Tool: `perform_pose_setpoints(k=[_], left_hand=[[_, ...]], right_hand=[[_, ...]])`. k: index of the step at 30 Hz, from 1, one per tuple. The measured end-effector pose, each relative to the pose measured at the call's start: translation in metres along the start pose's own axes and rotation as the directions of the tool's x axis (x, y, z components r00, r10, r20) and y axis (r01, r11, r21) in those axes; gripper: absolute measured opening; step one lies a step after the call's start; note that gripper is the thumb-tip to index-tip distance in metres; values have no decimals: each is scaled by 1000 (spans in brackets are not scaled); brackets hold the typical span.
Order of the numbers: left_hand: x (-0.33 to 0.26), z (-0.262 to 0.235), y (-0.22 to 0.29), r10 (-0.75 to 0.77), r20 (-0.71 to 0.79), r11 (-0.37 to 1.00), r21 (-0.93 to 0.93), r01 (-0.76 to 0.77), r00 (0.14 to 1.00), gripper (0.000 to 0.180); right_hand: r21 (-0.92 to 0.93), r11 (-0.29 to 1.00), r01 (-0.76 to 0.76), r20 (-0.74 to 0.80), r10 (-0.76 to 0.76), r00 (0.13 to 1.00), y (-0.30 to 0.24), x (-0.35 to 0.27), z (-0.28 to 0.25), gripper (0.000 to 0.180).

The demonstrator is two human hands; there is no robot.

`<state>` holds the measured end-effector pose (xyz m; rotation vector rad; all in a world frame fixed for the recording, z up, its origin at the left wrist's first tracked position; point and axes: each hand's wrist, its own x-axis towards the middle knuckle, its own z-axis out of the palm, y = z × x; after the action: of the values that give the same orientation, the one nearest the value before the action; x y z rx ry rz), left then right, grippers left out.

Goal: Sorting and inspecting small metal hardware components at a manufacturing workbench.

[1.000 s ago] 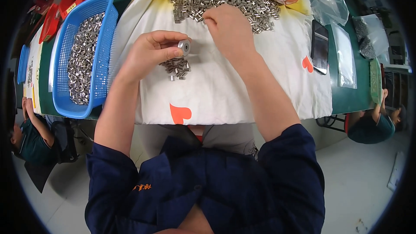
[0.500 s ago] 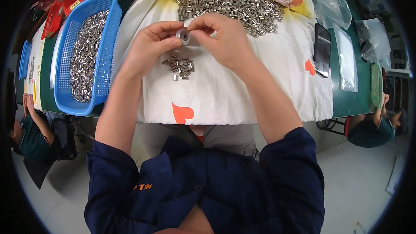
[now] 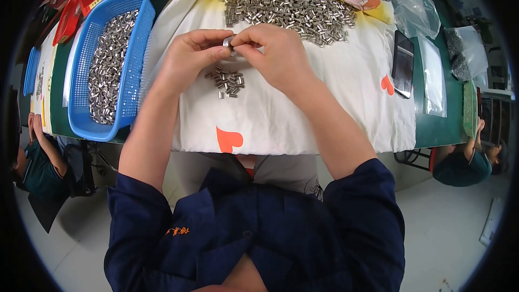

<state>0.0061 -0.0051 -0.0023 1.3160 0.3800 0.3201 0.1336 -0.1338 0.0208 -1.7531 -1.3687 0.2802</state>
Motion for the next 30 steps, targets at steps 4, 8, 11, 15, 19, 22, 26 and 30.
perform_pose_setpoints(k=[4,8,11,15,19,22,26,30], left_hand=[[0,0,1,-31,14,998,55,30,999,30],[-3,4,8,-73,23,991,113,70,997,30],[-4,6,8,-109,79,983,154,95,991,29],[-4,6,7,-110,145,965,254,70,983,28],[-4,6,6,-101,115,981,178,80,988,27],[-2,6,4,-99,112,982,169,79,989,27],[-3,7,6,-77,85,981,183,61,993,26],[-3,6,5,-69,93,987,151,54,993,26]], right_hand=[[177,977,-121,92,106,990,5,3,-5,11],[142,964,-223,129,205,970,4,5,-7,13],[92,956,-279,51,275,960,18,12,-10,14],[-427,904,20,-127,-82,988,33,13,8,12],[-511,858,53,-118,-131,984,37,14,18,8],[-482,876,20,-121,-89,989,37,13,15,7],[-537,842,39,-140,-135,981,32,13,11,8],[-569,821,48,-116,-138,984,33,12,9,7]])
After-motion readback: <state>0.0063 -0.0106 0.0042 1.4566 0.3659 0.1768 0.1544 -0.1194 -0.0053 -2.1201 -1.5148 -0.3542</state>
